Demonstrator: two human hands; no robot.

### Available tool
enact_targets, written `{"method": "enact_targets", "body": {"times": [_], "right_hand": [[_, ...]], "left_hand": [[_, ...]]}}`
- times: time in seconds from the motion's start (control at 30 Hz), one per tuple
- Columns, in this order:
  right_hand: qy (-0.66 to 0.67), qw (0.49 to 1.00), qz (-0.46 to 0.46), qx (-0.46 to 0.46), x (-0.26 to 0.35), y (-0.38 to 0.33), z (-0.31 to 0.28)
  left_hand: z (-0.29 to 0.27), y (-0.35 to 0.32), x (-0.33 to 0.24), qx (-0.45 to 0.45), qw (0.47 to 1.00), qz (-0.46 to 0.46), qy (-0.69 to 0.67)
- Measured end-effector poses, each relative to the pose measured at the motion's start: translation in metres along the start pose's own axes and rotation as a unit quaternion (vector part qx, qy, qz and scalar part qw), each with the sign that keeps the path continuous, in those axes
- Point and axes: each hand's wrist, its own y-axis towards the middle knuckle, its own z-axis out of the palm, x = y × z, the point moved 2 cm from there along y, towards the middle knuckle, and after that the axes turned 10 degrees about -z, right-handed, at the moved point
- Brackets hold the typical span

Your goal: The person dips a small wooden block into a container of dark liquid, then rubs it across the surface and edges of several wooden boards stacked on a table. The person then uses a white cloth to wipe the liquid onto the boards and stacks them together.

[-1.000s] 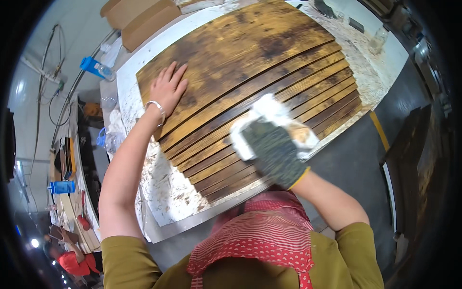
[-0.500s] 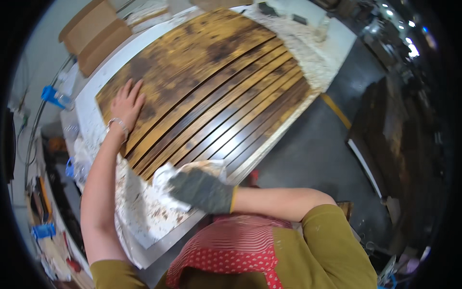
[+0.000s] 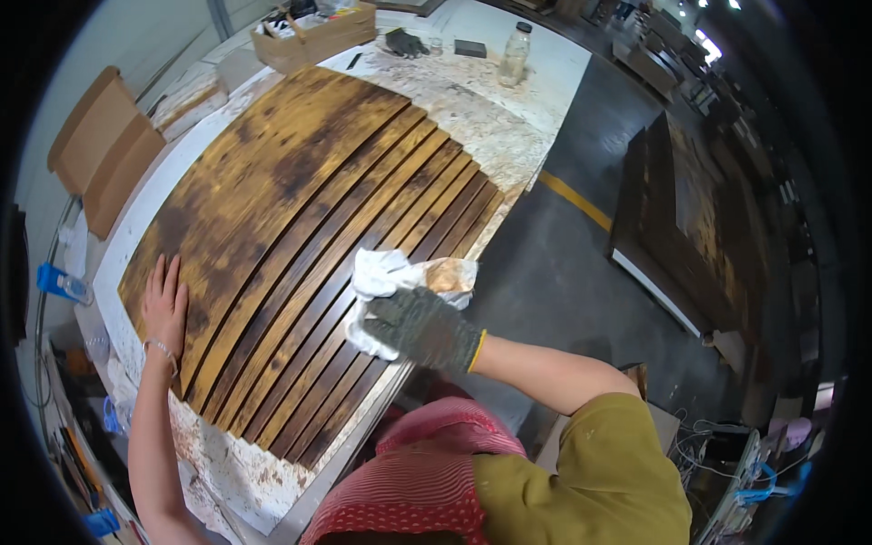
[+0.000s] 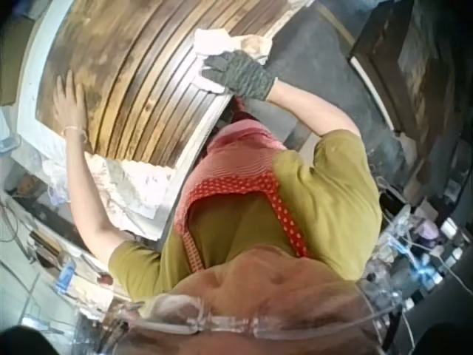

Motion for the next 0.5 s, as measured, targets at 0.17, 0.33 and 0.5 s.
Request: {"method": "enact_targets", "body": {"times": [0.17,0.33,0.5], "right_hand": [[-0.028,0.961,0.272,0.044,-0.152,-0.107,-0.032],[-0.137,0.956,0.231,0.117,-0.195,-0.091,-0.072],[-0.01,0.978,0.208,0.02,-0.159,-0.113,-0.023]], "left_hand": [[-0.003,0.001,-0.01,0.021,1.0,0.001,0.011],[-0.009,-0.003,-0.01,0.034,0.999,-0.014,0.022],[-0.006,0.002,-0.007,0.022,1.0,0.008,0.02]]}}
